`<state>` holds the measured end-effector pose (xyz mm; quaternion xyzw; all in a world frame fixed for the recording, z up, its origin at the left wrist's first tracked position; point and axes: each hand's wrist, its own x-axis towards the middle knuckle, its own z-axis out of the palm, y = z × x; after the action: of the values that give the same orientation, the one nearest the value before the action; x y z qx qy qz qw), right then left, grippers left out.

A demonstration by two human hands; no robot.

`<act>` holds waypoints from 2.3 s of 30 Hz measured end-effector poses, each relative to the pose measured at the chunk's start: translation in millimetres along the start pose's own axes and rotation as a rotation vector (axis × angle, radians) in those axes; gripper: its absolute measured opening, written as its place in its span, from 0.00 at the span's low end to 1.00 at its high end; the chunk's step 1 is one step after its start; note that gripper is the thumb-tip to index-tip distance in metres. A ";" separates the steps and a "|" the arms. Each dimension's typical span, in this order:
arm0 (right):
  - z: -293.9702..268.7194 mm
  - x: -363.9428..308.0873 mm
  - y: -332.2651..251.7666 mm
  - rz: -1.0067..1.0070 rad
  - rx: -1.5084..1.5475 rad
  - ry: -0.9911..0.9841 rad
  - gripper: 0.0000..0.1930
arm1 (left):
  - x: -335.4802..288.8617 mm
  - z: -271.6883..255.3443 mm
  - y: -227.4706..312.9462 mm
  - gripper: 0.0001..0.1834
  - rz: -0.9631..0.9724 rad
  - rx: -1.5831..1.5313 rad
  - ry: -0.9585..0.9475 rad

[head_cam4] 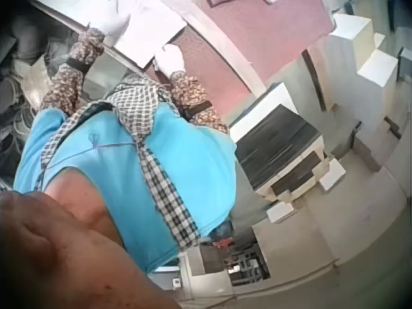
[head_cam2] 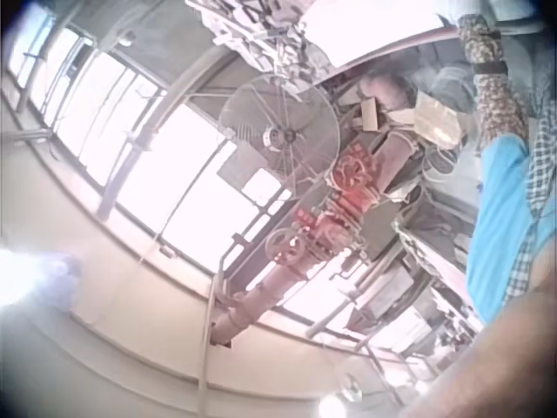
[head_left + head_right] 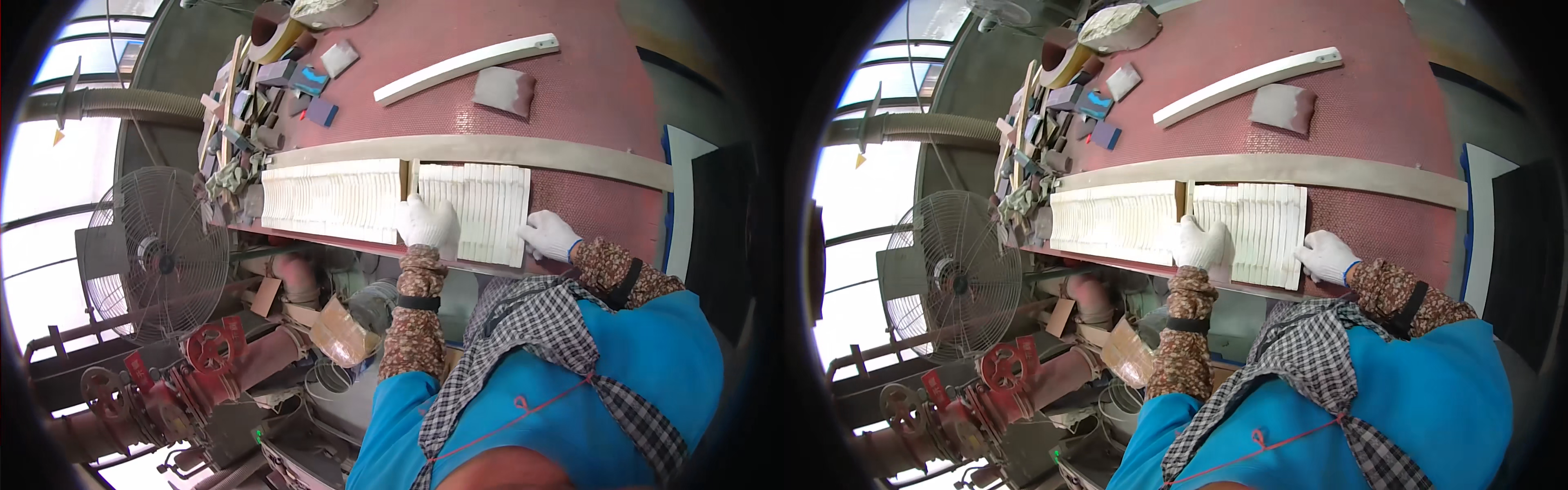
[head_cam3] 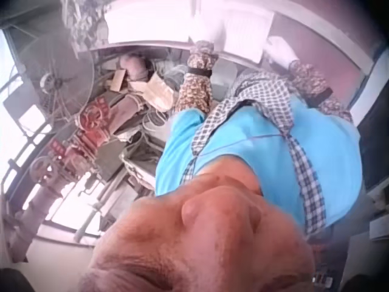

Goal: The person is sorting and stacking curved wooden pieces in a manufacturing facility.

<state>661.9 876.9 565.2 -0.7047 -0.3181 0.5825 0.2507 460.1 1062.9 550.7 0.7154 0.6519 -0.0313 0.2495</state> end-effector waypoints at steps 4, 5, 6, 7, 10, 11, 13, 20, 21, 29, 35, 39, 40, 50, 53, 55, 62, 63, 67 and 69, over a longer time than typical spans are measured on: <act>-16.6 -24.4 5.8 0.047 -0.010 -0.009 0.18 | -21.9 -5.2 12.2 0.37 0.130 -0.055 -0.081; -21.9 -28.7 10.1 0.087 0.009 -0.004 0.17 | -23.4 10.5 7.4 0.35 0.233 -0.019 0.030; -26.9 -29.3 15.9 0.091 -0.008 -0.009 0.17 | -27.6 13.5 7.9 0.35 0.222 -0.033 0.030; -31.3 -27.9 22.2 0.099 0.020 0.000 0.17 | -32.3 16.0 8.3 0.36 0.282 -0.070 0.058; -41.6 -24.9 27.8 0.114 0.064 -0.029 0.18 | -45.3 0.7 10.3 0.44 0.270 -0.185 -0.039; -43.9 -26.7 26.7 0.090 0.042 -0.017 0.18 | -47.6 -2.0 5.4 0.50 0.375 -0.148 -0.078; -48.8 -28.9 22.4 0.075 -0.057 -0.027 0.21 | -53.5 -13.3 -5.3 0.68 0.538 -0.082 -0.172; -32.0 -39.3 48.2 -0.151 -0.139 0.120 0.25 | -82.5 14.1 -43.8 0.71 0.709 0.130 -0.066; -30.6 -38.3 47.8 -0.152 -0.138 0.112 0.25 | -78.4 10.4 -34.0 0.68 0.704 0.046 -0.070; -37.8 -29.6 32.6 -0.008 -0.132 0.089 0.21 | -63.7 8.6 -10.5 0.65 0.697 0.193 -0.039; -32.3 -40.0 33.3 0.026 -0.055 0.092 0.22 | -85.0 8.5 -19.0 0.73 0.796 0.046 0.106; -30.5 -37.6 39.8 -0.012 -0.024 0.125 0.21 | -101.1 22.2 -4.7 0.69 0.892 0.187 0.170; -31.8 -34.4 40.3 -0.013 -0.022 0.130 0.21 | -93.1 23.3 -1.3 0.69 0.898 0.187 0.171; -39.2 -27.8 42.3 -0.033 -0.069 0.130 0.21 | -119.2 43.1 15.5 0.70 1.000 0.261 0.118; -37.5 -25.1 43.7 -0.047 -0.019 0.124 0.21 | -119.6 56.7 40.2 0.68 1.078 0.303 0.092; -41.7 -24.7 40.6 -0.048 -0.034 0.120 0.21 | -110.3 63.0 49.0 0.65 1.039 0.286 0.049; -39.3 -23.8 46.3 -0.075 -0.077 0.147 0.24 | -128.9 46.2 55.5 0.65 1.105 0.275 0.011; -37.7 -25.0 37.9 -0.057 -0.091 0.136 0.24 | -128.1 58.8 50.1 0.64 1.141 0.250 0.072; -37.1 -24.2 39.0 -0.113 -0.071 0.128 0.24 | -115.4 67.0 60.8 0.63 1.155 0.275 0.103; -39.2 -26.3 37.9 -0.097 -0.069 0.146 0.24 | -117.2 65.2 59.6 0.62 1.203 0.258 0.124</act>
<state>703.1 832.7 562.8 -0.7374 -0.3527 0.5052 0.2767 517.5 927.9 556.0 0.9826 0.1385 0.0780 0.0964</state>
